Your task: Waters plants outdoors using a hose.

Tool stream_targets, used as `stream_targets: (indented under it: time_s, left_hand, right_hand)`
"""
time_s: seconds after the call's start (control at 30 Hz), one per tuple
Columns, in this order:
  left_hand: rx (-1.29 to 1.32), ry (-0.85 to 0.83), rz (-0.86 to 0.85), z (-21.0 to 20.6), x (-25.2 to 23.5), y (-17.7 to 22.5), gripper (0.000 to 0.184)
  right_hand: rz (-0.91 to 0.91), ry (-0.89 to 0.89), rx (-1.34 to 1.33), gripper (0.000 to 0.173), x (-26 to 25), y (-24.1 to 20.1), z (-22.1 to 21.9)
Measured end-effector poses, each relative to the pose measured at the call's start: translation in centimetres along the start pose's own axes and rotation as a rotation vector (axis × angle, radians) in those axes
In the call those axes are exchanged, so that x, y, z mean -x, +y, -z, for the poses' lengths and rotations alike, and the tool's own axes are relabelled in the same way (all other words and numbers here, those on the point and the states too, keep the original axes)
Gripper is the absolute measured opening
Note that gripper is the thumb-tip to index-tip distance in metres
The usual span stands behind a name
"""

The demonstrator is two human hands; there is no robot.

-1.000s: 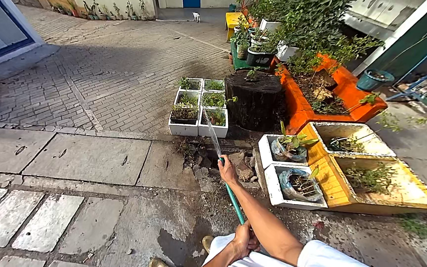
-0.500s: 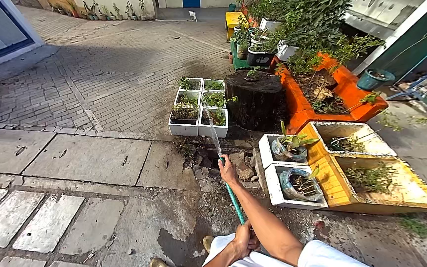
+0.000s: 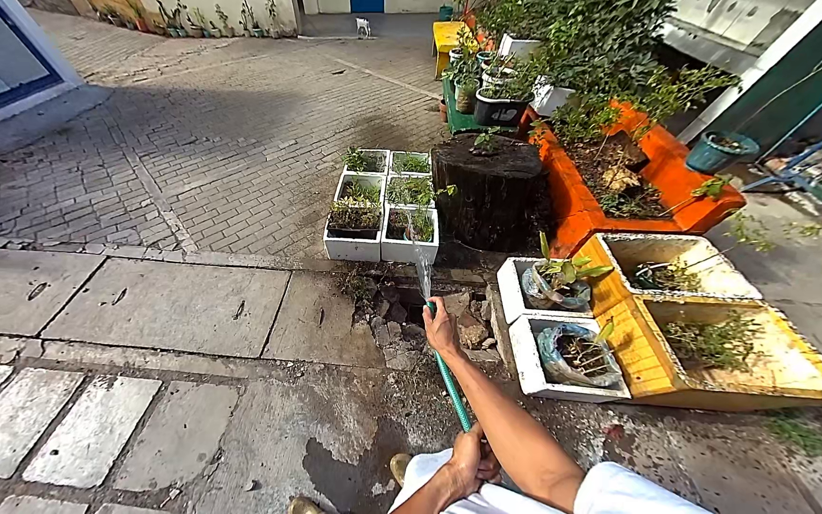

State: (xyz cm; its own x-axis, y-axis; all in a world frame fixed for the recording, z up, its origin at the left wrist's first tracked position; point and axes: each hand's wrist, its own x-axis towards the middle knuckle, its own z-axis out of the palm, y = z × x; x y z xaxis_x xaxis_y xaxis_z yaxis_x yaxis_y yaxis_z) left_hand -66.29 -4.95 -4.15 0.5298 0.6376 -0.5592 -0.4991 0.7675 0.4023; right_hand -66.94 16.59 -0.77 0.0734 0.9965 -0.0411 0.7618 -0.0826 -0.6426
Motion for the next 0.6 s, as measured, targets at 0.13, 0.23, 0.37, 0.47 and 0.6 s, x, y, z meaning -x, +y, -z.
stream_targets:
  time_s: [0.13,0.23,0.37,0.47,0.6]
  left_hand:
    - [0.007,0.002,-0.002,-0.06,0.04,-0.02,0.061]
    - [0.006,0.006,0.001,-0.09,0.06,0.05,0.062]
    - [0.006,-0.001,-0.002,-0.01,0.07,0.12,0.061]
    - [0.014,-0.007,0.006,0.11,-0.14,0.0,0.061]
    - [0.013,0.0,0.019,0.21,-0.22,-0.04,0.06]
  right_hand:
    - [0.031,-0.02,0.005,0.037,-0.14,-0.11,-0.37]
    - [0.024,-0.026,0.001,0.036,-0.18,-0.23,-0.67]
    - [-0.002,-0.028,-0.002,0.036,-0.17,-0.2,-0.62]
    - [-0.035,-0.027,-0.021,0.037,-0.21,-0.08,-0.45]
    - [-0.081,-0.02,-0.057,0.038,-0.26,0.14,-0.17]
